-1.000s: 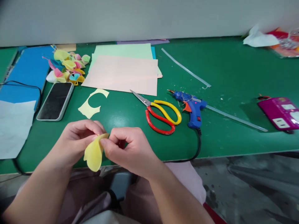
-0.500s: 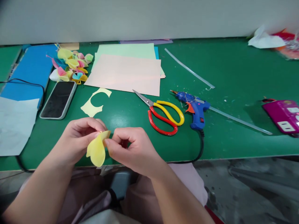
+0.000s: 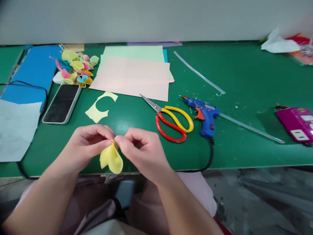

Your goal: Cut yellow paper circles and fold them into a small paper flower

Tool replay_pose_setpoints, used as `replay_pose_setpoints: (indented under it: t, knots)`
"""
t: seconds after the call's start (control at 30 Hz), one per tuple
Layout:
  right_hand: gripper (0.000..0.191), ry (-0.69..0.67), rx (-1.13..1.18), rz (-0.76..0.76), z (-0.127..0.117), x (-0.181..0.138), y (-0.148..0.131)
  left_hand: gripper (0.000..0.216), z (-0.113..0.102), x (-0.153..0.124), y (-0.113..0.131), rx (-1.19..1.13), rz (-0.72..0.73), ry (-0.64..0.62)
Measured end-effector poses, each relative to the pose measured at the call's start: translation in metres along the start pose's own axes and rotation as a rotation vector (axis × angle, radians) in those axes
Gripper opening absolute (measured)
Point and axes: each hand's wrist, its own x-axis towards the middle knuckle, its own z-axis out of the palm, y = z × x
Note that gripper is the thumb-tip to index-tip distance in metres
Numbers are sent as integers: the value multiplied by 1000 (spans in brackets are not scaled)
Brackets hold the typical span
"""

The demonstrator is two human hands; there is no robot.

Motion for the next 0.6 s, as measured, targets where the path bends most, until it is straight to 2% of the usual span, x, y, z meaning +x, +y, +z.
replay_pose_setpoints:
  t: [0.1, 0.23, 0.43, 0.6]
  knots:
    - [25, 82, 41, -132, -2, 1, 3, 6, 0, 1, 1, 36, 43, 37]
    - [8, 86, -50, -295, -3, 0, 2, 5, -1, 1, 1, 109, 144, 124]
    - [17, 182, -303, -511, 2, 0, 1, 11, 0, -2, 1, 314, 364, 213]
    - [16, 208, -319, -530, 4, 0, 1, 17, 2, -3, 0, 405, 474, 195]
